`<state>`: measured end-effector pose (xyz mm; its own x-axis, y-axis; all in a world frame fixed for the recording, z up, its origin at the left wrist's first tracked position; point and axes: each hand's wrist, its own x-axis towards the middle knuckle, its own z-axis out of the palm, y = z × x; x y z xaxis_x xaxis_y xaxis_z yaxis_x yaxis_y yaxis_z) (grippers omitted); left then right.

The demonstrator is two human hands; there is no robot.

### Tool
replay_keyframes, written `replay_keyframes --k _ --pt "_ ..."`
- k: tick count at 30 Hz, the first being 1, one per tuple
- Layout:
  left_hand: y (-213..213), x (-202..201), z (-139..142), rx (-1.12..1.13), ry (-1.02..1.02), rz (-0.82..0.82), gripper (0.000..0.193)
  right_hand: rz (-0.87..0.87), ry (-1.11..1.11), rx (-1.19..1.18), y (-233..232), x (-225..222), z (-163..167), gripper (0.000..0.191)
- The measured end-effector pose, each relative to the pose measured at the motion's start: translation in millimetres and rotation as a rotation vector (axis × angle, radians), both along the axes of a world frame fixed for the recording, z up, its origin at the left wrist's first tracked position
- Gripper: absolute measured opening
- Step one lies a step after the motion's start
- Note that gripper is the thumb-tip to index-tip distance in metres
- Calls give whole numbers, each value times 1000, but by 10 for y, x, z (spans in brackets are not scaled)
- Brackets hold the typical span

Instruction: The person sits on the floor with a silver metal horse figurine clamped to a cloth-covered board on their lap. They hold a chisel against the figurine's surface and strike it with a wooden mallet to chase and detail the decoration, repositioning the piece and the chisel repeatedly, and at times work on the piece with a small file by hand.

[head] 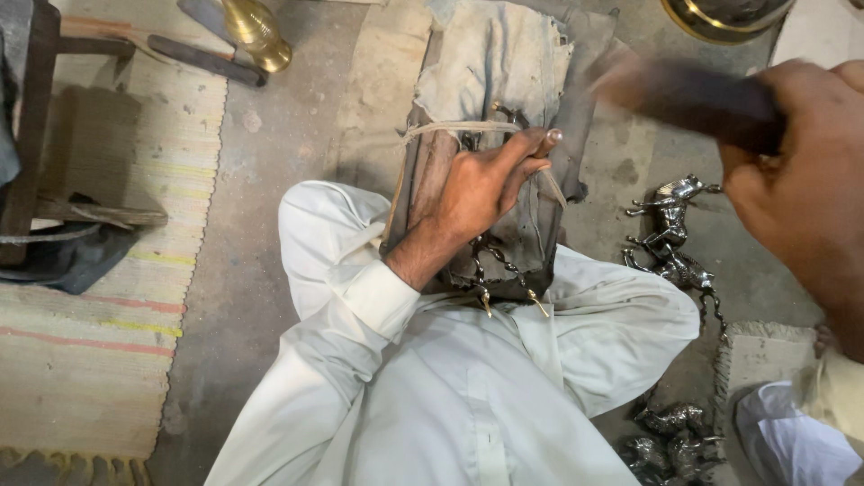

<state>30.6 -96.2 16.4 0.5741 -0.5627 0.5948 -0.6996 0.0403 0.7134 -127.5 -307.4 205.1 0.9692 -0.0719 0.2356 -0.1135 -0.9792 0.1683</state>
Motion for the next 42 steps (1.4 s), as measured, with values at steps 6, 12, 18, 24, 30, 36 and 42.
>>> replay_keyframes --k 6,12,18,24,30,36,42 --pt "-10 10 -5 20 -2 -17 42 -62 -6 100 30 -24 -30 21" --pt "12 39 20 -5 5 -74 44 -71 -31 54 111 17 26 19" --pt "44 51 26 35 -38 -70 46 -65 -1 -41 228 -12 107 21" --pt "122 3 -18 4 32 -84 42 -11 4 -103 323 4 161 27" --pt "82 -18 -67 -24 12 -39 42 -3 -2 -8 291 20 155 20" --pt "95 -7 -83 10 15 -16 42 -2 42 -134 237 -4 69 23" --pt "106 2 -77 4 3 -66 41 -13 32 -74 193 -56 52 30"
